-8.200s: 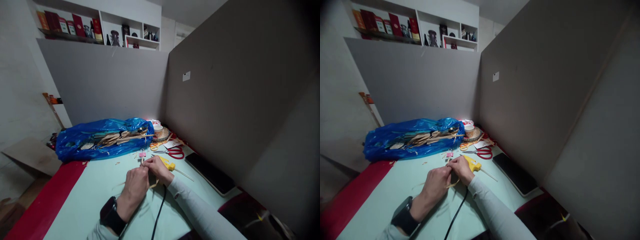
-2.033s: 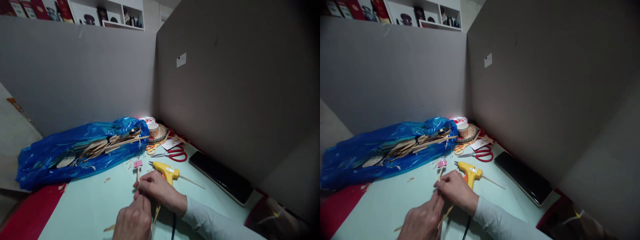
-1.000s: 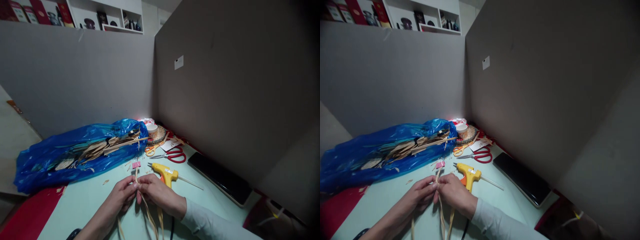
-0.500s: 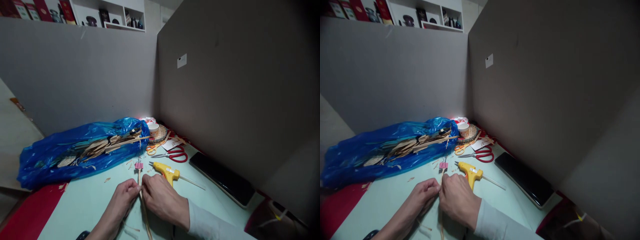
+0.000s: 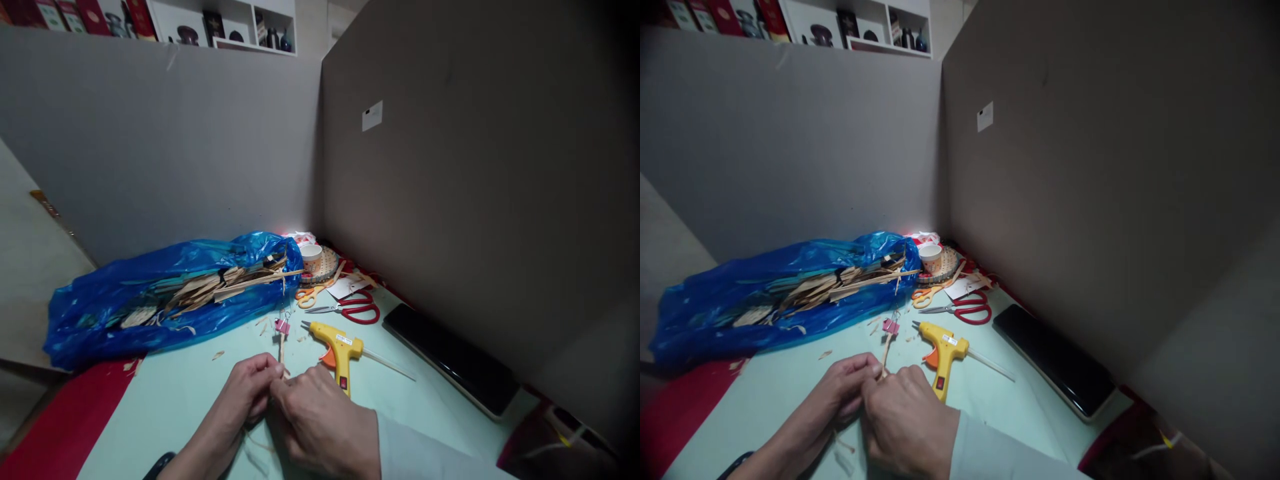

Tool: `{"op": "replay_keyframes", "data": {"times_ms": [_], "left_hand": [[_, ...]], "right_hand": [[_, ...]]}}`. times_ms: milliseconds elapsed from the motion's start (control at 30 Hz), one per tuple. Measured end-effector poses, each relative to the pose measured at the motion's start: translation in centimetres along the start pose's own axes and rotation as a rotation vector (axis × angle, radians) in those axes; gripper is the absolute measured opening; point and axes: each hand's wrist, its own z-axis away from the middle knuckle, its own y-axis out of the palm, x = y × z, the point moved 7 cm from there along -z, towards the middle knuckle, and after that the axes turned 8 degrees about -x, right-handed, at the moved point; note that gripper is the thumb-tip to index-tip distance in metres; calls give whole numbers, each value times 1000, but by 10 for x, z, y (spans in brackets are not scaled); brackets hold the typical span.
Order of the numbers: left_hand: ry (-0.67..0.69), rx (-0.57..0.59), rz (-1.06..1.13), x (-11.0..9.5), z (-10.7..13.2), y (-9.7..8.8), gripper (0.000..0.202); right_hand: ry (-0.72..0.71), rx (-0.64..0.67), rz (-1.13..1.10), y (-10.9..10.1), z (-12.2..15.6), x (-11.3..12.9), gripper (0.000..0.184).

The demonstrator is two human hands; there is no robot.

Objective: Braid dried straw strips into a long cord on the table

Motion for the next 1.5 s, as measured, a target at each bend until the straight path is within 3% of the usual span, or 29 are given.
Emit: {"op": "replay_keyframes", "data": {"times_ms": [67,200,267,400,633,800,900,1000,1133,1200,1333,1433,1500], "left_hand": [[-4,-7,11,-4,3,0,29],[-23,48,50,-10,9,4,31],[-24,75,69,-11,11,5,32],[-10,81,93,-10,10,6,34],[103,78,-111,-21,13,4,30],[382,-135,-582,-46,25,-5,27],[451,-291,-769,-47,36,-4,26],[645,-397,-909,-45,50,6,18],[997,-323,-1045,-27,63,23,17],[1094,-302,-1098,-15,64,24,24],[1063,-257,-1080,-7,57,22,35],[936,-235,-930,-21,54,21,15],[807,-311,-788,-35,50,11,26]], "right_hand": [[52,-31,-58,-7,-2,-7,18],[284,-169,-224,-24,-4,-32,22],[347,-130,-322,-20,-4,-39,19],[403,19,-481,0,-6,-44,26],[391,-14,-483,2,-11,-45,31],[353,-90,-461,-1,-12,-44,26],[378,-110,-543,0,-13,-45,26],[401,-111,-677,3,-14,-46,26],[455,-93,-768,5,-15,-51,22],[472,-73,-840,5,-15,-51,21],[502,-52,-863,6,-15,-51,21],[520,-77,-857,7,-14,-51,21],[518,-89,-845,6,-14,-51,22]]}}
